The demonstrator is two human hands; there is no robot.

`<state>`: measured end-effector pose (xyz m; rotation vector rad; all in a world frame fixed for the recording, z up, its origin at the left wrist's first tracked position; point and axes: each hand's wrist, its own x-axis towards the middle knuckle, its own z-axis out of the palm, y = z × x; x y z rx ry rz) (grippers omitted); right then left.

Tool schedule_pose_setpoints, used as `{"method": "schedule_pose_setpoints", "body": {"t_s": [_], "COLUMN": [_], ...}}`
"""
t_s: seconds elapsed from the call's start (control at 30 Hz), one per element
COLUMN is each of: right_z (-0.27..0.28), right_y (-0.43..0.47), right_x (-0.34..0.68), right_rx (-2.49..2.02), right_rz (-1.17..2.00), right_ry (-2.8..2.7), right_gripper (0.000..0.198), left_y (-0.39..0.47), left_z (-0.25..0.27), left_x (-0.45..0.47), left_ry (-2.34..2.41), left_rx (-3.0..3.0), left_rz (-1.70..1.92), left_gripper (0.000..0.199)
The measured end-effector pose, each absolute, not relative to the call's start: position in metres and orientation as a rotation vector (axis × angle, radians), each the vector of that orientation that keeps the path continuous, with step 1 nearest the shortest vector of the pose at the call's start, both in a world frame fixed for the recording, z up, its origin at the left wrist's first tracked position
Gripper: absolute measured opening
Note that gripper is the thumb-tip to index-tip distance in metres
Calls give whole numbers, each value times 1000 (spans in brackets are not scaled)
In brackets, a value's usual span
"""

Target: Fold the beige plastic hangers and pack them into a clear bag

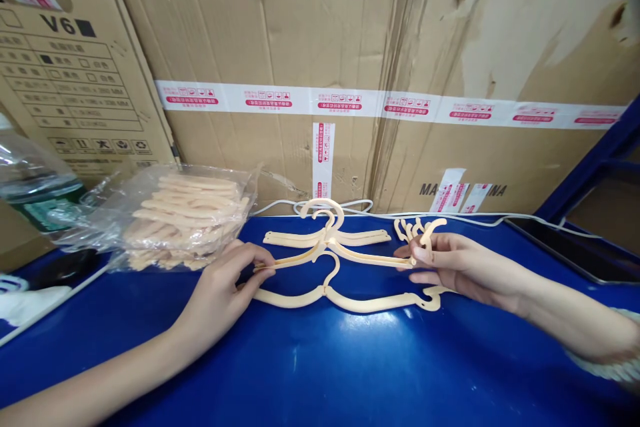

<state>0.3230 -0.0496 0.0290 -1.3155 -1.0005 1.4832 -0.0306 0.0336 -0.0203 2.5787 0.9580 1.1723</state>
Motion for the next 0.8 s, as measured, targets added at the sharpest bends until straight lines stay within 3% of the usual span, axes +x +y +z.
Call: {"method": "schedule_pose_setpoints", "body": {"t_s": [0.57, 0.8], "right_z": [25, 27], "right_y": [-50, -52], "right_x": [318, 311], "right_rx": [-1302, -1341], "right_rz": [1562, 1425], "right_ry": [-957, -1036], "right_gripper": [35, 47], "left_y": [28, 27], "left_z": [-15, -15], "left_x": [-28, -28], "left_ry": [892, 874], "left_rx": [2636, 2643], "left_rz": [1214, 1199], "left_gripper": [5, 7]}}
